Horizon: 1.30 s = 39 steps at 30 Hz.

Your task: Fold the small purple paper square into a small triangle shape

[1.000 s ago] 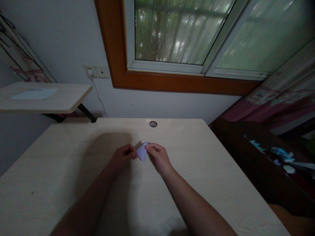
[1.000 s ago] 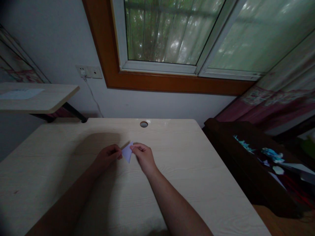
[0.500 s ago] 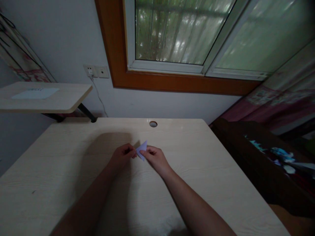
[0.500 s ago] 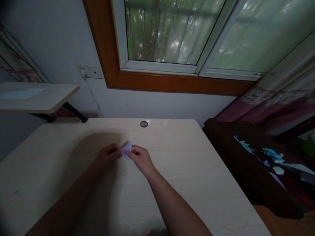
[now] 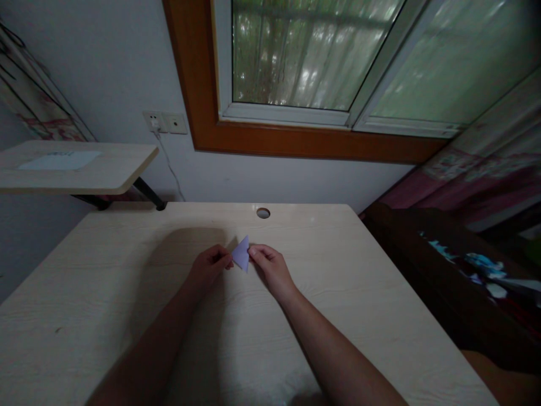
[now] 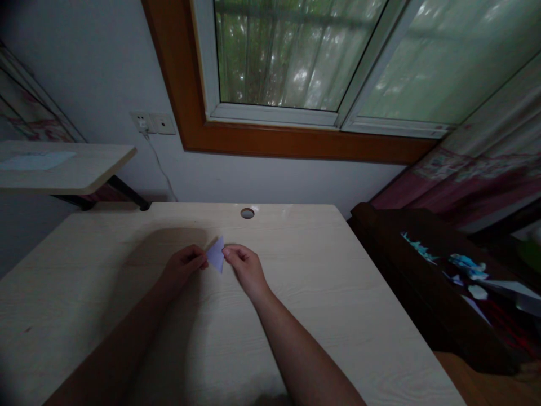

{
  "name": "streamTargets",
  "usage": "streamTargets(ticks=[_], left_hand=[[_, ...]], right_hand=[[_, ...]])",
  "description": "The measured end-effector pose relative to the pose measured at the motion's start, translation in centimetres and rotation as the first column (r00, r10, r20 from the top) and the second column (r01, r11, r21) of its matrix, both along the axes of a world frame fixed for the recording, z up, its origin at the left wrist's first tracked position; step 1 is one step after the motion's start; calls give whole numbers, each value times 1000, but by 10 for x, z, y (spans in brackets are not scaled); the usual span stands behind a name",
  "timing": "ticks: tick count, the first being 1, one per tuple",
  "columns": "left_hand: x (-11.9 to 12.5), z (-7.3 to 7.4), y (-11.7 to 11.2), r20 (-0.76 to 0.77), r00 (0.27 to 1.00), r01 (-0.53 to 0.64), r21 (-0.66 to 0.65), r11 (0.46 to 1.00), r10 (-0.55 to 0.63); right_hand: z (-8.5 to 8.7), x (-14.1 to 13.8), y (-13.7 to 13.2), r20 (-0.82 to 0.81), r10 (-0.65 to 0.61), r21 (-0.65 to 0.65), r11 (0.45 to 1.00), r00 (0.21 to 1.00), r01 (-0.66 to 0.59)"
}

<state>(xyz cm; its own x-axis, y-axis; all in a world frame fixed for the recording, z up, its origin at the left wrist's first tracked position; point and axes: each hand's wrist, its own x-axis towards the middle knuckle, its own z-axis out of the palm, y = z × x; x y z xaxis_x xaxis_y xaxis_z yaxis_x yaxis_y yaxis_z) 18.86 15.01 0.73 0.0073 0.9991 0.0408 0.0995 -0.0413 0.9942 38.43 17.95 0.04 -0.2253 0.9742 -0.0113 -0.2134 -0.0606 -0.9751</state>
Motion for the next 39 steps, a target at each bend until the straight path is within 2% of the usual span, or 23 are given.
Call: streamTargets(ticks=[4, 11, 14, 17, 24, 29, 35, 39], left_hand=[[2, 1, 0, -22, 1000, 6, 14, 1000, -6], [3, 2, 0, -28, 997, -66, 6, 998, 66], [3, 2, 0, -14, 996, -90, 2, 996, 90], [3, 3, 0, -3, 995, -96, -10, 995, 96], [5, 7, -1, -18, 997, -76, -6, 997, 76], [6, 7, -1, -43, 991, -125, 6, 992, 125], [4, 8, -1, -42, 981, -191, 2, 982, 191], [5, 10, -1, -39, 985, -168, -10, 986, 167]], right_hand=[[1, -1, -4, 121, 87, 18, 996, 989, -90], [-6, -1, -1, 46, -10, 6, 1000, 999, 9], [-5, 0, 1, -10, -29, -7, 1000, 1000, 28], [-1, 0, 0, 9, -34, 22, 999, 999, 33], [3, -2, -6, 186, 102, 46, 993, 977, -112], [2, -1, -4, 154, 39, 34, 998, 987, -45], [5, 0, -2, 83, 25, 24, 999, 996, -27], [6, 0, -4, 148, 16, 39, 999, 989, -22]])
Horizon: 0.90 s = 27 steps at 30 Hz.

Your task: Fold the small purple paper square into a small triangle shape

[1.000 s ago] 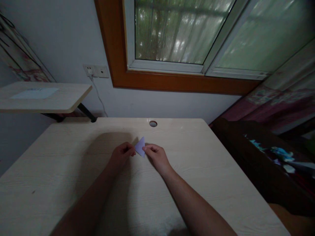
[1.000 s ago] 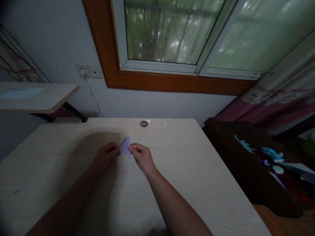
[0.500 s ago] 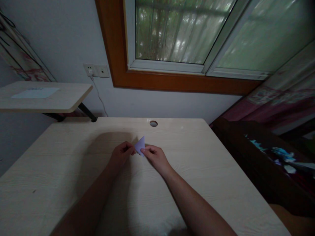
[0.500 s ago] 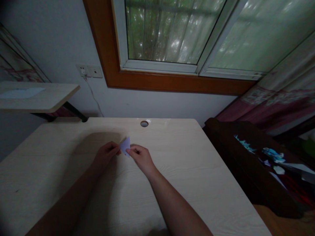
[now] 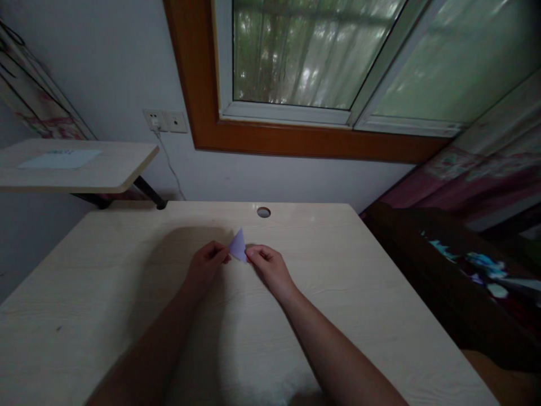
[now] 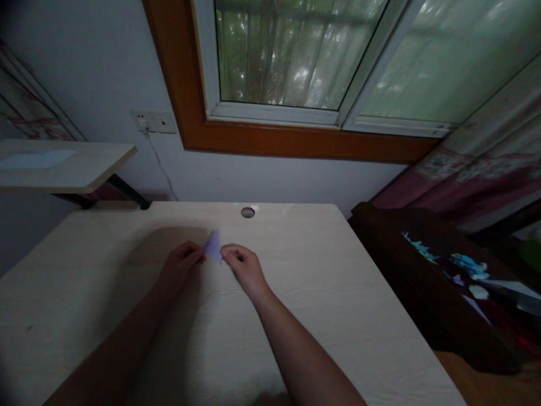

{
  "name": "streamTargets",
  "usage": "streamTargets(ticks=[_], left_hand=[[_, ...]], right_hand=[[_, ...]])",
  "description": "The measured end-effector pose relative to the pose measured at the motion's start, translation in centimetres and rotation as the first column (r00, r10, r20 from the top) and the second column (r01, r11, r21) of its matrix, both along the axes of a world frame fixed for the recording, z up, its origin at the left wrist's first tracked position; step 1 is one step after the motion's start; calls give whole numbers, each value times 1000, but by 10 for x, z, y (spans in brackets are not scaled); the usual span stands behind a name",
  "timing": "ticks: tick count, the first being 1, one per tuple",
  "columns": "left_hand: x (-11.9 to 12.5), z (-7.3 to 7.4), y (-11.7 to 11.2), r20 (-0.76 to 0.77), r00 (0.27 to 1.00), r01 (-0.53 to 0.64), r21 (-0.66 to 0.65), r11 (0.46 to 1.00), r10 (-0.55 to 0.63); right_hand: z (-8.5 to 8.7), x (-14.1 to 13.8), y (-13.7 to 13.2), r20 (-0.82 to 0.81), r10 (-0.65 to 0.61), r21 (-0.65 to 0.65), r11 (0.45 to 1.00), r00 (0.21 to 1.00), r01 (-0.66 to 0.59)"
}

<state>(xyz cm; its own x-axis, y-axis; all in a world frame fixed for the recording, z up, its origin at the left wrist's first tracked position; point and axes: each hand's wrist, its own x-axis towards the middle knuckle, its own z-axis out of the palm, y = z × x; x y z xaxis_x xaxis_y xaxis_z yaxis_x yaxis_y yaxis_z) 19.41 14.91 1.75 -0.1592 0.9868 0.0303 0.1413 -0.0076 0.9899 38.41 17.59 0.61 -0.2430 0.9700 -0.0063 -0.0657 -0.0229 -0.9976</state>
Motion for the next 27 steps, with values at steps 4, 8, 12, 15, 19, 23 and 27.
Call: streamTargets(ticks=[4, 8, 12, 15, 19, 23, 27], left_hand=[[3, 1, 0, 12, 999, 53, 17, 998, -53], [2, -1, 0, 19, 1000, 9, 42, 999, -10], [-1, -4, 0, 12, 998, -55, 45, 997, 55], [-3, -6, 1, 14, 994, -113, 34, 993, 113], [-4, -7, 2, 43, 991, -131, 26, 991, 129], [-1, -3, 0, 31, 997, -77, 24, 997, 76], [0, 1, -2, 14, 999, -49, 28, 998, 48]], right_hand=[[0, -1, -2, 55, 120, 38, 992, 991, -122], [0, -1, -3, 63, 137, 51, 989, 989, -140], [0, -1, -2, 48, 90, 30, 995, 995, -91], [1, -1, -1, 47, 64, 38, 997, 997, -65], [5, -1, -2, 55, 48, 61, 997, 997, -51], [6, -2, -4, 63, 72, 55, 996, 995, -76], [-1, -5, -5, 85, 38, 86, 995, 996, -45]])
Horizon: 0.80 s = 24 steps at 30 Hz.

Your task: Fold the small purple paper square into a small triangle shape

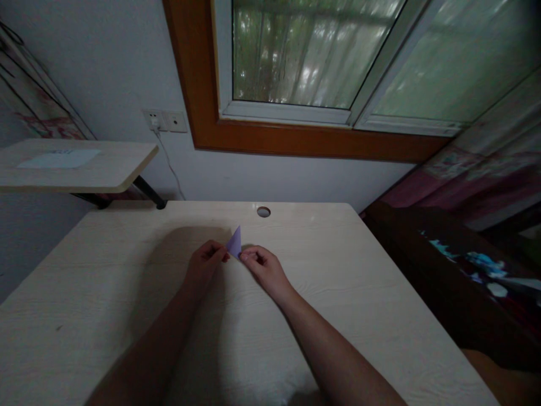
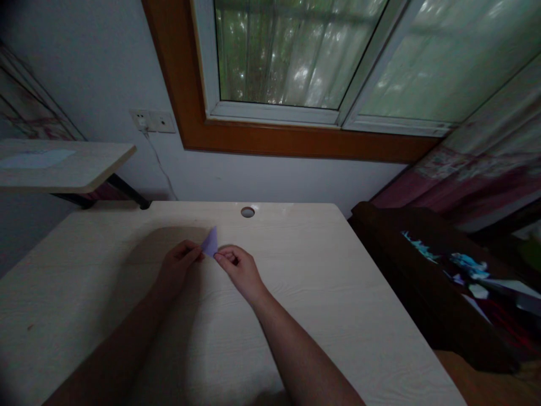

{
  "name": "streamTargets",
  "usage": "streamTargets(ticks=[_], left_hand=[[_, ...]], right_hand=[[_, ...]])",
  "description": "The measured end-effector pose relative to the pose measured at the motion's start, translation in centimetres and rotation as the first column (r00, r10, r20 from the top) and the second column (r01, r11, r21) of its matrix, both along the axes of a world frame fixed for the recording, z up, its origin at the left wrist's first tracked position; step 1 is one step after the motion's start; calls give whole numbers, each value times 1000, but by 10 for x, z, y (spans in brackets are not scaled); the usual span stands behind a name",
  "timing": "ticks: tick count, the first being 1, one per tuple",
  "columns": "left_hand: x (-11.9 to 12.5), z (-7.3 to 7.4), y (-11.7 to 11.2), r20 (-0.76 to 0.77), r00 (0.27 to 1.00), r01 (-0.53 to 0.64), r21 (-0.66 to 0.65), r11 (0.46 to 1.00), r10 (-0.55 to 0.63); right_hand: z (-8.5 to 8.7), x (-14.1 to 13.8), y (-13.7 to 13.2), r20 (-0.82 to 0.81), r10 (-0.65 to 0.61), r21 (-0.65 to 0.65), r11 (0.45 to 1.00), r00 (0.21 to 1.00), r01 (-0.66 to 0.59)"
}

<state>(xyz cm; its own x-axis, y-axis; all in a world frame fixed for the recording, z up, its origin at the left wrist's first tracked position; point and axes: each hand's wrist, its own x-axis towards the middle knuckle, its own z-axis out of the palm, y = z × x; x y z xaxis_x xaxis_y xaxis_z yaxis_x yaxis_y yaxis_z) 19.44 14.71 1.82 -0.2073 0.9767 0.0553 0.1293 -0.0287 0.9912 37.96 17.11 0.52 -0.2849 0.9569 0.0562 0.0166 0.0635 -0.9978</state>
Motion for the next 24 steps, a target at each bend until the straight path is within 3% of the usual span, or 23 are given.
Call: streamTargets(ticks=[4, 9, 12, 17, 24], left_hand=[[0, -1, 0, 2, 1000, 24, 1, 1000, -24], [1, -2, 1, 27, 997, 72, 13, 997, -72], [2, 2, 0, 33, 997, 70, 18, 997, -71], [2, 2, 0, 26, 1000, -15, 3, 1000, 15], [-8, -11, 7, 113, 979, -171, 17, 985, 168]], right_hand=[[-4, 0, 2, -11, -33, 30, 999, 999, 33], [2, 3, 2, 93, 28, 154, 987, 995, -42], [4, 4, 2, 92, 58, 136, 988, 994, -71], [4, 4, 2, 60, 32, 68, 997, 998, -36], [3, 5, 4, 40, 4, 67, 998, 999, -7]])
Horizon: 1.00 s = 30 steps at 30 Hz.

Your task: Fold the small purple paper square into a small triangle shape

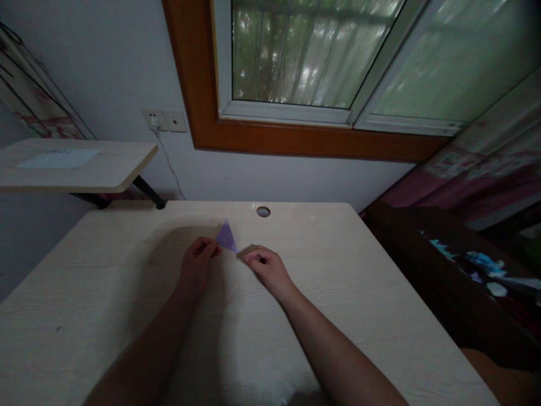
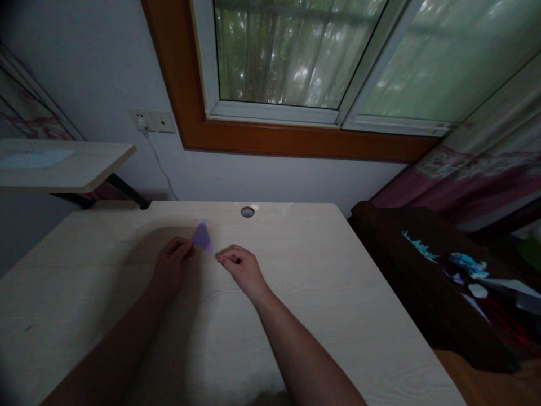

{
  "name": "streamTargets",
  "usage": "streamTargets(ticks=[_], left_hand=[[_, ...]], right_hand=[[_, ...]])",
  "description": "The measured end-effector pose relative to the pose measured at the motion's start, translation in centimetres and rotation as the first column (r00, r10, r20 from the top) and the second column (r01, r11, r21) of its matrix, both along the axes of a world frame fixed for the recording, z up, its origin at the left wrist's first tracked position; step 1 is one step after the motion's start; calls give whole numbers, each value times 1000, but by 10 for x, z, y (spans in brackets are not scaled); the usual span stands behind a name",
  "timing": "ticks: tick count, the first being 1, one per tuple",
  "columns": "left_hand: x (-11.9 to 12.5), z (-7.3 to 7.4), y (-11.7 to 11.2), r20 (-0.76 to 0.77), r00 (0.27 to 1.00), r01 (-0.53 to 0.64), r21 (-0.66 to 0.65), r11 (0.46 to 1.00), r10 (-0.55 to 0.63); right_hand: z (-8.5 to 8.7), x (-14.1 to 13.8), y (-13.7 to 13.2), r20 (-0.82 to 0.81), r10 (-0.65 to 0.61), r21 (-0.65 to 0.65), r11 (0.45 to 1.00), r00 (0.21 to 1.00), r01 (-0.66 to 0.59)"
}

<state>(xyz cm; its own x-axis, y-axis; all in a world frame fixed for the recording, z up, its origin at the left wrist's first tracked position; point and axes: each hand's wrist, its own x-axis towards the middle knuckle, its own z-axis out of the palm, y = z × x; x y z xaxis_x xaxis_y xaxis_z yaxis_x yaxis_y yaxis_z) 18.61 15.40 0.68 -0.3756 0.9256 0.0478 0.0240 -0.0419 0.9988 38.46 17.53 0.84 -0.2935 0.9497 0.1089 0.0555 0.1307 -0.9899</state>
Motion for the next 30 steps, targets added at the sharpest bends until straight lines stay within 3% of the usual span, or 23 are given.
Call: streamTargets(ticks=[3, 7, 13, 18, 22, 25, 28, 30], left_hand=[[-2, -2, 1, 78, 997, 11, 21, 1000, -12], [1, 1, -1, 22, 998, 52, -20, 998, -52], [6, 7, -5, -54, 978, 202, -16, 979, -202], [6, 8, -5, -85, 982, 172, 6, 985, -171], [5, 4, -4, -83, 991, 102, -7, 995, -102], [4, 4, -4, -48, 996, 75, -5, 997, -75], [6, 4, -5, -72, 988, 135, 1, 991, -135], [7, 2, -5, -114, 969, 220, 5, 975, -218]], right_hand=[[2, 0, 0, -4, -38, -14, 999, 999, 38], [3, 0, 1, -5, -79, -29, 996, 997, 79], [-1, 0, 0, 13, 27, 7, 1000, 1000, -27], [-3, -1, -1, 12, 69, 9, 998, 998, -69], [-3, -2, -1, -2, 33, -1, 999, 999, -33], [-2, -2, -2, -13, -61, -16, 998, 998, 60], [-2, -3, -2, -24, -144, 7, 989, 989, 145], [-3, -3, -2, -61, -128, -13, 992, 990, 127]])
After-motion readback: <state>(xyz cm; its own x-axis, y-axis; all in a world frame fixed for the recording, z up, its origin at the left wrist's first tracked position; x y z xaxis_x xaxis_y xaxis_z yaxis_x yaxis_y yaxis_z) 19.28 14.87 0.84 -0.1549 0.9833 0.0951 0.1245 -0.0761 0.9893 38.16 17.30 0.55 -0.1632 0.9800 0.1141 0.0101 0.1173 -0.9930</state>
